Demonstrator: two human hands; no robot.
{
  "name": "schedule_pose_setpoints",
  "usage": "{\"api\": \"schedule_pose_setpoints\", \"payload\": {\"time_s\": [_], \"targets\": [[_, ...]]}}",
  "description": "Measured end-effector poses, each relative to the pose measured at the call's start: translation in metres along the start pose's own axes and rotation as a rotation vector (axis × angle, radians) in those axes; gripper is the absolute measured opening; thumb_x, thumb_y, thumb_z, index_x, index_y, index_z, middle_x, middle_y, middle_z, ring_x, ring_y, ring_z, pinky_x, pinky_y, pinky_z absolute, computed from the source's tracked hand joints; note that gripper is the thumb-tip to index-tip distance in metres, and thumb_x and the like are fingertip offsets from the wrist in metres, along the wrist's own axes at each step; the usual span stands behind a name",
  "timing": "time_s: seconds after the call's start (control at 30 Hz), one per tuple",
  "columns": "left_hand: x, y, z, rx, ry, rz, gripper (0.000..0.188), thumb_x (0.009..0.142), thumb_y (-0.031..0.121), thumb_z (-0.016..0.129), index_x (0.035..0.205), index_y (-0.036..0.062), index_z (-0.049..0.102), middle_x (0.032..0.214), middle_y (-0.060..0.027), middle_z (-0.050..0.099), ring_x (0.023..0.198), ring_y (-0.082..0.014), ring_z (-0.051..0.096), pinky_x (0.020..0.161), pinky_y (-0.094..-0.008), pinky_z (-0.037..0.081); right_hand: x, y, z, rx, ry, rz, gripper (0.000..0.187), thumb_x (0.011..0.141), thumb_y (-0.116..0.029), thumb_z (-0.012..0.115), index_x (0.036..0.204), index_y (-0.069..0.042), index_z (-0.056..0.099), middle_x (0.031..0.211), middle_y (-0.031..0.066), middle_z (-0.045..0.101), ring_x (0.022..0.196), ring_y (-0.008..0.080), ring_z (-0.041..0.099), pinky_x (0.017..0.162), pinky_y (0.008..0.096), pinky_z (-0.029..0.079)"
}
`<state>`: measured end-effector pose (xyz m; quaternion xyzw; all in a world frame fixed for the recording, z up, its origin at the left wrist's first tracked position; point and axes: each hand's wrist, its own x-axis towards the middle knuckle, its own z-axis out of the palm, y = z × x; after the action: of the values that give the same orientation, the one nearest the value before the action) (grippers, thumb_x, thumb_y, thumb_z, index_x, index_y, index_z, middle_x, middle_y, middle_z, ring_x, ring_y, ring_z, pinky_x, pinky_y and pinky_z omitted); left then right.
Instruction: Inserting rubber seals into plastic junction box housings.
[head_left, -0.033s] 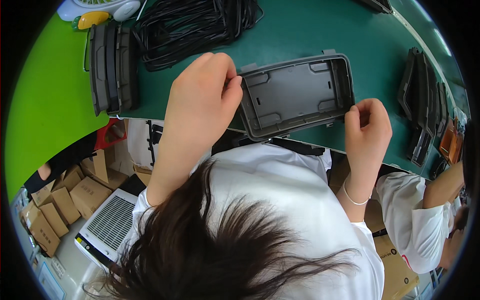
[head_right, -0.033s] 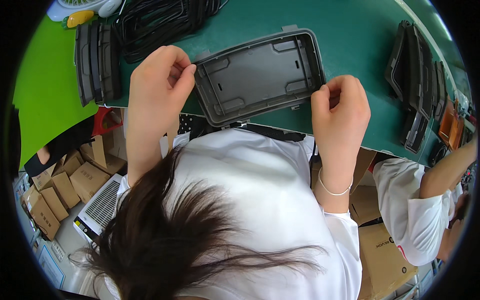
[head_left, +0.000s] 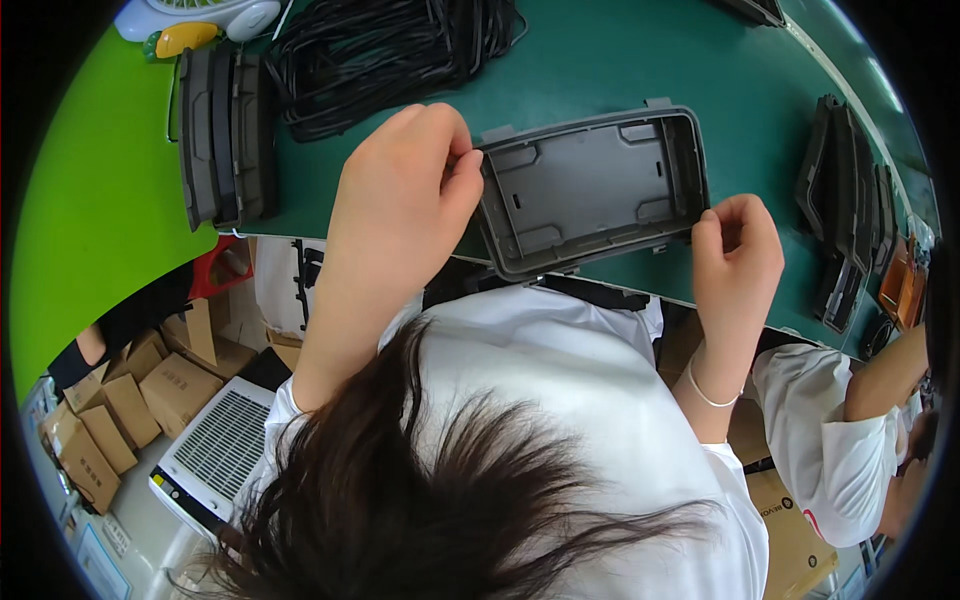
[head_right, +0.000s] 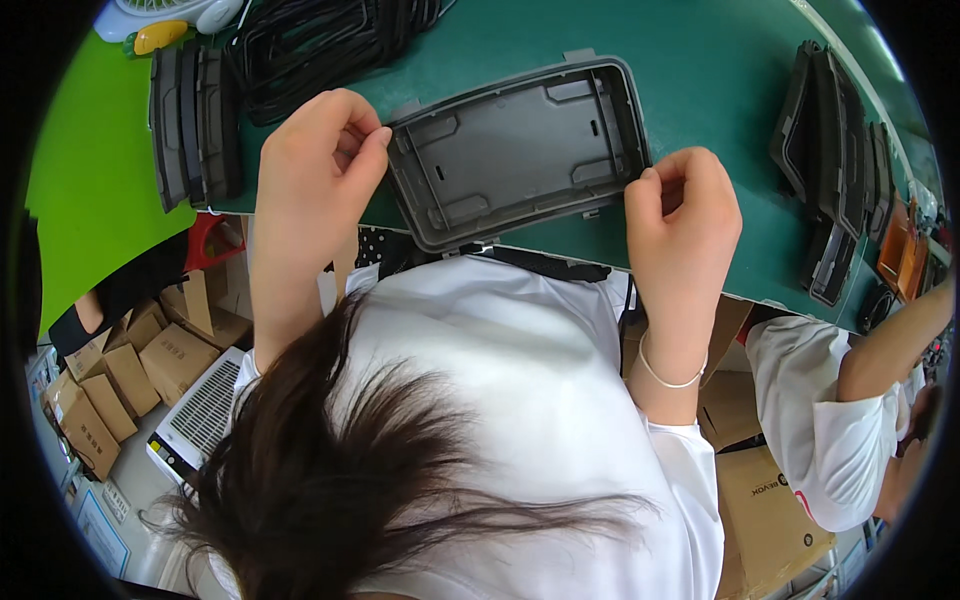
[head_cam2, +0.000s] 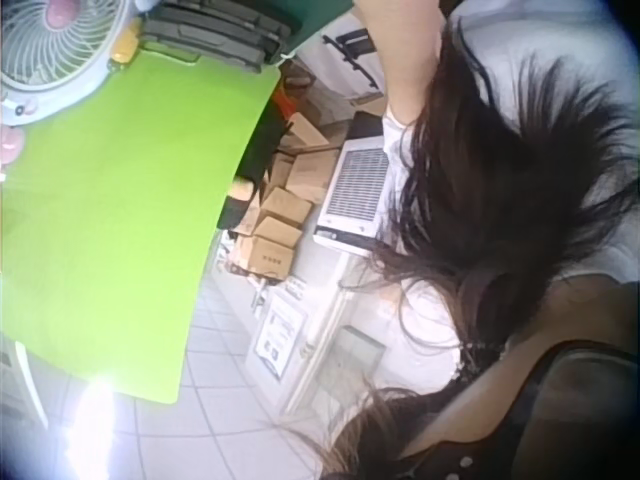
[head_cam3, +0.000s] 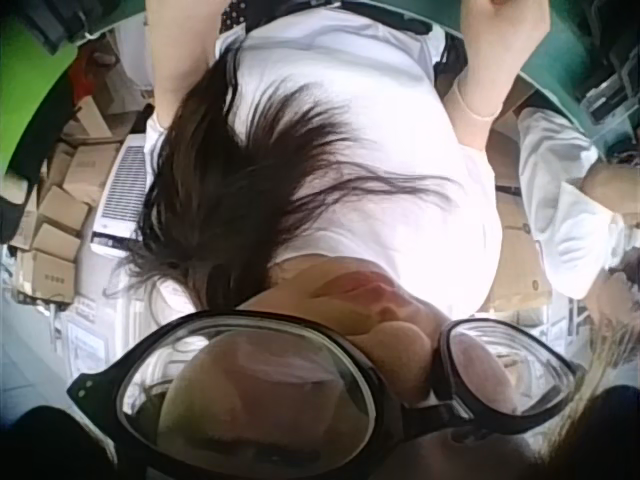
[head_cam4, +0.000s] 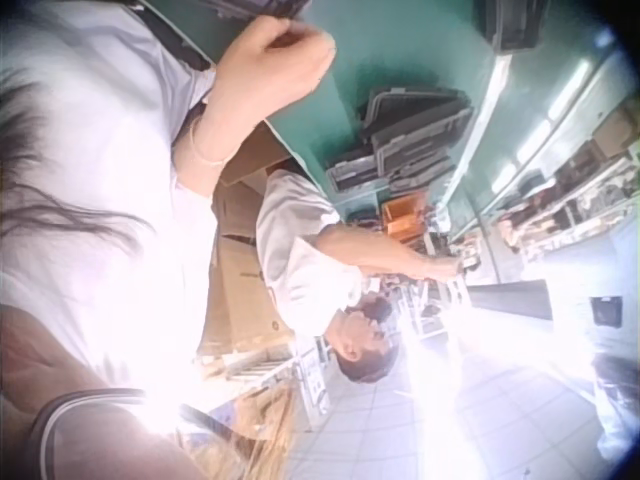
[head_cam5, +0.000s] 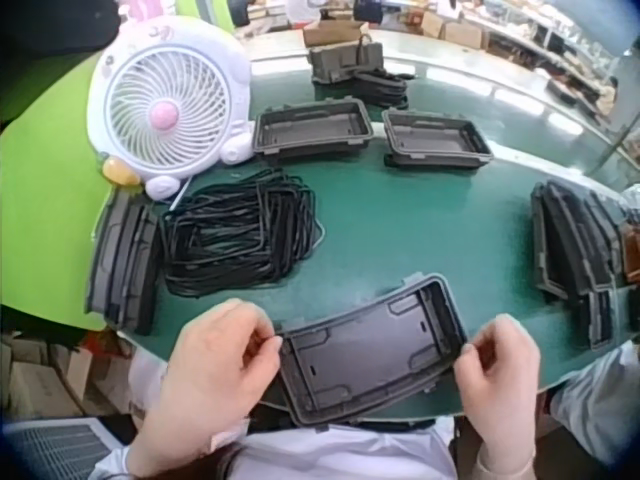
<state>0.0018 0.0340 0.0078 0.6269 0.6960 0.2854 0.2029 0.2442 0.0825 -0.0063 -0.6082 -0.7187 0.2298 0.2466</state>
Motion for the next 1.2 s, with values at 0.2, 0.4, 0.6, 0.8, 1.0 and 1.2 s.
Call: {"api": "schedule_pose_setpoints", "payload": {"time_s": [0.2, 0.4, 0.6, 0.8, 1.0, 1.2], "targets": [[0.012, -0.01, -0.007, -0.225, -0.369, -0.423, 0.025, 0.087, 0.018, 0.052, 0.07, 0.0007, 0.046, 0.056, -0.0095, 0.05, 0.046, -0.0201, 0.05, 0.045, -0.0307, 0.039, 0.006, 0.005, 0.0, 0.653, -0.108, 0.351, 0.007, 0.083, -0.001, 0.053, 0.079, -0.002, 0.048, 0.066, -0.0013, 0.047, 0.052, 0.0042, 0.044, 0.042, 0.019, 0.033], [0.011, -0.029, -0.01, -0.617, -0.575, -0.45, 0.031, 0.093, 0.023, 0.043, 0.066, 0.0077, 0.044, 0.055, 0.0005, 0.049, 0.044, -0.0037, 0.045, 0.039, -0.0178, 0.035, 0.009, 0.031, -0.002, 1.048, -0.368, 0.358, 0.006, 0.085, -0.002, 0.051, 0.081, -0.003, 0.046, 0.064, -0.0033, 0.043, 0.047, 0.0015, 0.035, 0.039, 0.0169, 0.024], [0.008, -0.034, -0.006, -0.621, -0.491, -0.46, 0.031, 0.094, 0.024, 0.044, 0.067, 0.0075, 0.044, 0.056, -0.0002, 0.051, 0.045, -0.0042, 0.046, 0.04, -0.0179, 0.036, 0.034, 0.026, -0.012, 0.614, -0.473, 0.276, 0.014, 0.09, -0.016, 0.051, 0.088, -0.002, 0.051, 0.063, -0.0048, 0.042, 0.05, 0.0015, 0.035, 0.045, 0.0161, 0.027], [-0.007, -0.027, 0.01, -0.903, -0.334, -0.489, 0.02, 0.088, 0.017, 0.056, 0.079, 0.0048, 0.044, 0.066, 0.0012, 0.048, 0.055, -0.0051, 0.048, 0.046, -0.0195, 0.041, 0.058, 0.003, 0.023, 0.172, -0.14, -0.11, 0.028, 0.093, -0.021, 0.046, 0.1, 0.002, 0.059, 0.066, 0.0022, 0.053, 0.063, 0.0099, 0.044, 0.061, 0.0224, 0.039], [-0.015, -0.023, 0.025, -0.956, -0.186, -0.471, 0.016, 0.087, 0.014, 0.057, 0.087, 0.0039, 0.045, 0.073, -0.0011, 0.05, 0.058, -0.0062, 0.048, 0.047, -0.0196, 0.041, 0.058, 0.012, 0.031, 0.511, -0.142, 0.004, 0.029, 0.093, -0.021, 0.046, 0.097, 0.005, 0.059, 0.066, 0.0008, 0.051, 0.059, 0.0106, 0.044, 0.058, 0.0207, 0.038], [-0.028, -0.018, 0.03, -0.617, 0.093, -0.222, 0.043, 0.077, 0.003, 0.062, 0.117, 0.0024, 0.047, 0.104, -0.0092, 0.048, 0.075, -0.0099, 0.052, 0.057, -0.0199, 0.043, 0.026, 0.034, 0.01, 1.143, -0.014, 0.345, 0.025, 0.093, -0.018, 0.042, 0.096, 0.002, 0.055, 0.073, 0.0032, 0.047, 0.066, 0.0117, 0.048, 0.061, 0.0238, 0.04]]}}
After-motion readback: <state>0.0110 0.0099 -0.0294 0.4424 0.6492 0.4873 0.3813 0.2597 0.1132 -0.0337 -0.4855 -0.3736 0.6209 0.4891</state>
